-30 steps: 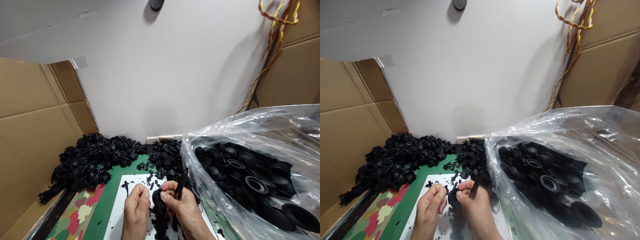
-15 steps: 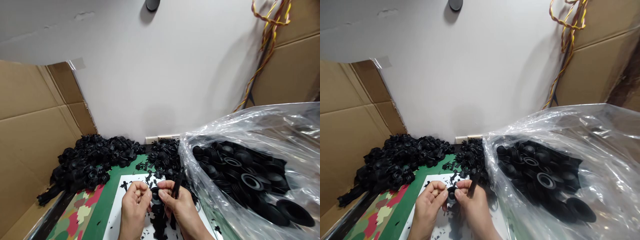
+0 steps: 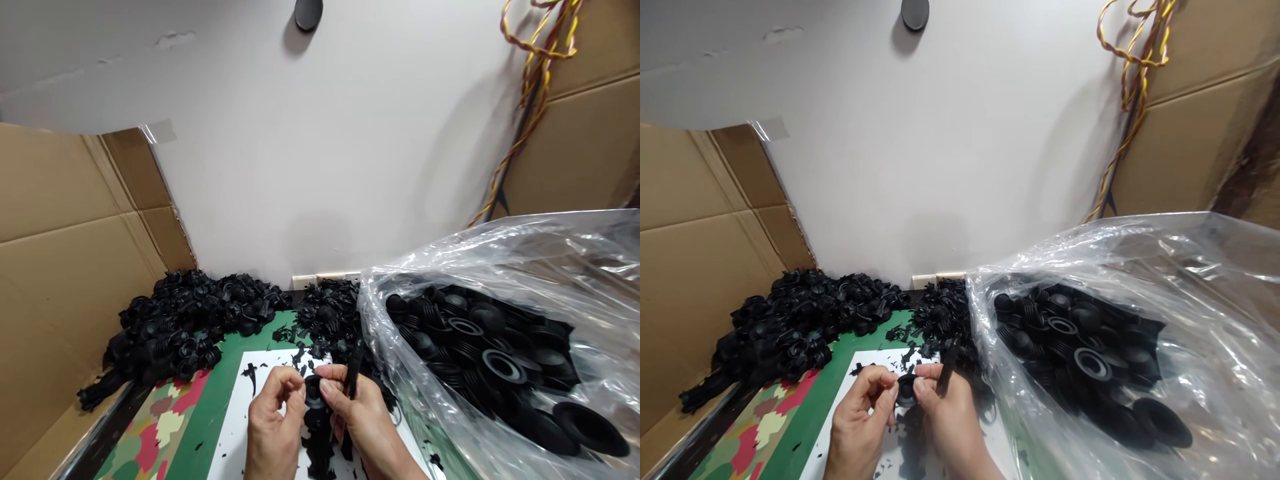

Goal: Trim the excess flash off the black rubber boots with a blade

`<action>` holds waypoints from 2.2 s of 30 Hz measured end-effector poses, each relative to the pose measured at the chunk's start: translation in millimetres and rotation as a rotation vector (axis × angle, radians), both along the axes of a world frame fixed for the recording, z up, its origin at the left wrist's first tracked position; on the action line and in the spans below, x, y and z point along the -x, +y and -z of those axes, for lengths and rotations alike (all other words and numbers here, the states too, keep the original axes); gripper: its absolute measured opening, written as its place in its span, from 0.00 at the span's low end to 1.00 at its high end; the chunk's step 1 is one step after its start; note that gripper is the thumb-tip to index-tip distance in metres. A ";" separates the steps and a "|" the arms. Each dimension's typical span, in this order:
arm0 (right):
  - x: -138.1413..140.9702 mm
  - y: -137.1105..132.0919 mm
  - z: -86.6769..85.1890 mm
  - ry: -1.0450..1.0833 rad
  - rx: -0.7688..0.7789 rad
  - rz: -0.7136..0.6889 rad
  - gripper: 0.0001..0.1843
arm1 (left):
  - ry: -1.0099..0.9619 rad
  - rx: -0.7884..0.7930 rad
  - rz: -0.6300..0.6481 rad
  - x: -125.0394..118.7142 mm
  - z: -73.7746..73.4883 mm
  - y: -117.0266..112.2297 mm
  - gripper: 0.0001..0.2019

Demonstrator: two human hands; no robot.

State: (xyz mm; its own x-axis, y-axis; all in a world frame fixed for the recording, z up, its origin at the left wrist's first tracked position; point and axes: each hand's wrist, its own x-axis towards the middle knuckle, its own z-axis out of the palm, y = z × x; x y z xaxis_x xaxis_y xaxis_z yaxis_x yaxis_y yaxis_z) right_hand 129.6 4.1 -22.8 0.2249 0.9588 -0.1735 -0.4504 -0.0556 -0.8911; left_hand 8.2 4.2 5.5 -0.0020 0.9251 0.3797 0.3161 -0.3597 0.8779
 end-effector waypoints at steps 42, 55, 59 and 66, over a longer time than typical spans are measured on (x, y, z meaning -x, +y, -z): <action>-9.7 -9.7 -26.9 0.078 -0.097 -0.019 0.22 | 0.593 -0.381 -0.049 -6.5 -14.1 -2.4 0.11; -13.5 -10.3 -23.5 0.060 -0.142 -0.092 0.21 | 0.687 -0.510 0.002 1.8 -16.0 -4.3 0.11; -13.5 -10.7 -21.7 -0.001 -0.140 -0.062 0.19 | 0.759 -0.632 0.046 0.5 -18.9 -2.3 0.13; -13.5 -12.1 -18.3 -0.268 -0.229 -0.034 0.13 | 0.823 -0.646 0.062 -1.4 -19.6 -4.2 0.13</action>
State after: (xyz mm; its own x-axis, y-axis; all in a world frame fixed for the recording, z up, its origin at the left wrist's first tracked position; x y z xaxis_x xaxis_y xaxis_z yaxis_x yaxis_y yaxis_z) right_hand 143.1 -8.1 -4.5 0.2007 0.9737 0.1075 -0.1997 0.1481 -0.9686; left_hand 9.5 0.0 25.1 0.5217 0.5354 0.6642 0.6939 -0.7192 0.0348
